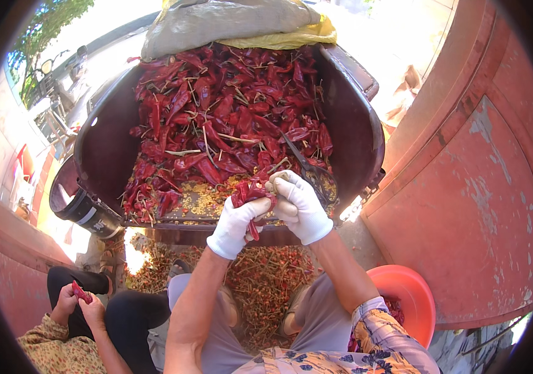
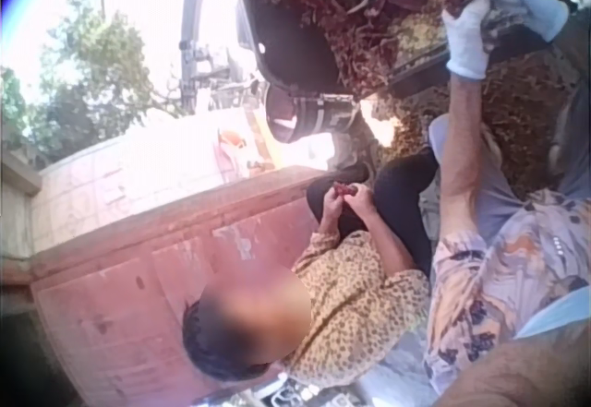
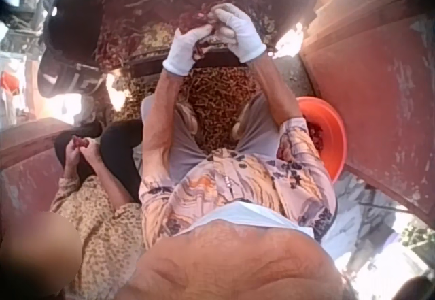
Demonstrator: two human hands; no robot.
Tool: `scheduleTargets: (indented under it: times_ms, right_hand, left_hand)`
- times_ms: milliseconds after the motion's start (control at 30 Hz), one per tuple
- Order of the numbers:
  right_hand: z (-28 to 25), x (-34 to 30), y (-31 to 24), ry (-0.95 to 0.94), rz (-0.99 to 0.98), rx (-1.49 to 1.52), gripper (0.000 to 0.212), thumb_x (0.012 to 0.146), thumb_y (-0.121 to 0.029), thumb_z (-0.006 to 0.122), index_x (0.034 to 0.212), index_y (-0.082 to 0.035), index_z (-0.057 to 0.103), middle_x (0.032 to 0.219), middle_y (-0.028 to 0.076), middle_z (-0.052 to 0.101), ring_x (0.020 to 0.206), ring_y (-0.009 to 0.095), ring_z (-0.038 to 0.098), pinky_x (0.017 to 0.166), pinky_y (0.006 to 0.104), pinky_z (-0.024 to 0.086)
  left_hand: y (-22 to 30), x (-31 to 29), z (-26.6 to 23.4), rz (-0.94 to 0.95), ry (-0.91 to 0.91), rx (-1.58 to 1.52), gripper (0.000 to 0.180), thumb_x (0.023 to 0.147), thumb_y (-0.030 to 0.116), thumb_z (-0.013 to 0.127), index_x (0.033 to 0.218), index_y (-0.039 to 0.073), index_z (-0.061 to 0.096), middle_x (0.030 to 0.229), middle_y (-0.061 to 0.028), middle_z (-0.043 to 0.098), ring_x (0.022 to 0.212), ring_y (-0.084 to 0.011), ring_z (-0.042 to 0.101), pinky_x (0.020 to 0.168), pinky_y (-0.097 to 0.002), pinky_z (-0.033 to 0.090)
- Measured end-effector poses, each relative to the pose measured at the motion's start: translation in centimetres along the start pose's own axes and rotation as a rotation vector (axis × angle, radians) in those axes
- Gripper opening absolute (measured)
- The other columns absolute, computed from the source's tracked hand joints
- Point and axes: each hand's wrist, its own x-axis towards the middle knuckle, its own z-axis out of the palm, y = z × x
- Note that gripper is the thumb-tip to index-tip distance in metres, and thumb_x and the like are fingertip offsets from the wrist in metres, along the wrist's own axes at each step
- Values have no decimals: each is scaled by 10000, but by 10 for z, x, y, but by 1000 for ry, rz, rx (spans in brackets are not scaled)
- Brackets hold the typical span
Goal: The person sorts and trims dried red chili peppers from a large bin into a plastic bowl using shears.
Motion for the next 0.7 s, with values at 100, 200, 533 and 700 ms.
scheduleTargets:
  times_ms: [100,200,533,700]
  right_hand:
    - [-6,1,2,-66,73,186,85,977,-105,524,1032,-65,576,905,36,674,422,6,340,376,172,240]
    - [-7,1,2,-139,107,247,87,986,-109,514,1035,-71,575,936,41,682,420,-3,331,370,164,244]
    - [9,-16,-55,-308,320,-805,261,899,-259,583,1059,-69,662,784,1,659,476,45,497,415,183,351]
    - [15,-14,-39,-203,353,-1061,295,919,-286,563,1087,-81,694,833,29,700,557,69,588,466,206,417]
  left_hand:
    - [0,-2,3,25,-4,-54,229,834,191,688,1039,112,620,786,44,587,581,-35,475,481,-211,374]
    - [-1,-2,-1,31,-59,-101,211,832,179,689,1021,116,622,760,46,568,558,-31,453,461,-211,338]
    - [-4,3,-13,150,-29,-413,334,902,265,669,1146,74,547,716,41,464,643,-72,442,534,-230,370]
    - [-12,9,-34,161,265,-370,160,855,156,720,975,68,660,854,-17,649,732,-107,605,554,-242,460]
